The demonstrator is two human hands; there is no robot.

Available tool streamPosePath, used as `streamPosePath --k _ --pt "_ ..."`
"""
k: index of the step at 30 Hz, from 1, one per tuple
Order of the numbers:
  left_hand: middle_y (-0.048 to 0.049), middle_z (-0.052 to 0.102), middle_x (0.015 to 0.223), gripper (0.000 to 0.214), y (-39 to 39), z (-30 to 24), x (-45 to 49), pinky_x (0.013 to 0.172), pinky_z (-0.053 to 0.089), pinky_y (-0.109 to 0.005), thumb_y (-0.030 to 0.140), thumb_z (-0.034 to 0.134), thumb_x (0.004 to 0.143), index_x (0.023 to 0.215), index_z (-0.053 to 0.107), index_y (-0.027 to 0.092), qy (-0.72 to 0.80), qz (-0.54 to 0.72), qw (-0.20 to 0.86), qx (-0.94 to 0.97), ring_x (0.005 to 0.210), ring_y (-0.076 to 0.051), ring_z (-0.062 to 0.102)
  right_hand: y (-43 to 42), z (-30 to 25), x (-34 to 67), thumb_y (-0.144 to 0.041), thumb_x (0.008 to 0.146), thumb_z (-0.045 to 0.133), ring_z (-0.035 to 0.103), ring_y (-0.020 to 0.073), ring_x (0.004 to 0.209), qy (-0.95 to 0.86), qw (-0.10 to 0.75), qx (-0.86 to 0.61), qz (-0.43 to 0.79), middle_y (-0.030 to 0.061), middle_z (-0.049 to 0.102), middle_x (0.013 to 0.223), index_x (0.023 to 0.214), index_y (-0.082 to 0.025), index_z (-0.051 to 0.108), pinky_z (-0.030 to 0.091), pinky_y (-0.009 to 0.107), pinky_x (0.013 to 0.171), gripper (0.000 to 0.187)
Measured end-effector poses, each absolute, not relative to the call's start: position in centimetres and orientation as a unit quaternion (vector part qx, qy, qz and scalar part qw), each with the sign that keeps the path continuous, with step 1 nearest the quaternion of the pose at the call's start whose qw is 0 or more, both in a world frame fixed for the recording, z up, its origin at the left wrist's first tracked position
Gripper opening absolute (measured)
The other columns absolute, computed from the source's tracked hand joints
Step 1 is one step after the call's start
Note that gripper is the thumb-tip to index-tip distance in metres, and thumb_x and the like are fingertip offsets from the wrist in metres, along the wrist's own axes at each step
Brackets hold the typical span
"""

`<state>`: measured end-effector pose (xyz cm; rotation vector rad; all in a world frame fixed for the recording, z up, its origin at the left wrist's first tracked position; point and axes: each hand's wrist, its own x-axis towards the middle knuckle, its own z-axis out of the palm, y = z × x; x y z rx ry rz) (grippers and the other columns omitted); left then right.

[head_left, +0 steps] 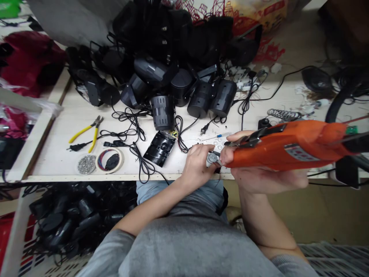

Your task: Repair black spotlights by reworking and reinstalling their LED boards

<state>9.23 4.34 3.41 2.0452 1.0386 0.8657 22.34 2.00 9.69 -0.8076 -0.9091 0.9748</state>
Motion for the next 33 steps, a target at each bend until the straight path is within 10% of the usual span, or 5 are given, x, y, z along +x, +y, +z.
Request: streamPosePath --k 17,23,33 --pt "-0.0057 0.072 0.112 0.059 3.9 3.4 9.3 0.095 0.051 -0.041 0.007 0.078 0.072 0.122 0.05 0.022 0.433 0.355 0.354 0.749 0.108 -0.026 0.065 1.4 11.8 23.2 -0.069 0.08 0.066 0.069 0.0254 0.071 -0.412 0.733 -0.264 0.473 0.009 0.072 0.117 0.123 -0.03 0.07 0.056 0.045 0.064 0.058" --pt "-0.0053 0.069 0.108 0.059 4.1 2.9 9.2 0.089 0.051 -0.038 0.005 0.076 0.069 0.121 0.052 0.02 0.428 0.359 0.351 0.752 0.103 -0.025 0.064 2.9 10.8 21.3 -0.077 0.079 0.052 0.059 0.0265 0.059 -0.413 0.713 -0.252 0.508 0.0071 0.068 0.077 0.114 -0.027 0.071 0.054 0.051 0.067 0.063" --pt "-0.0041 0.067 0.104 0.047 4.2 2.9 9.2 0.084 0.048 -0.035 0.004 0.073 0.07 0.11 0.055 0.02 0.411 0.378 0.332 0.76 0.097 -0.023 0.061 3.6 9.9 21.3 -0.075 0.08 0.05 0.053 0.0219 0.057 -0.436 0.683 -0.293 0.508 0.0071 0.065 0.077 0.107 -0.026 0.075 0.048 0.044 0.059 0.061"
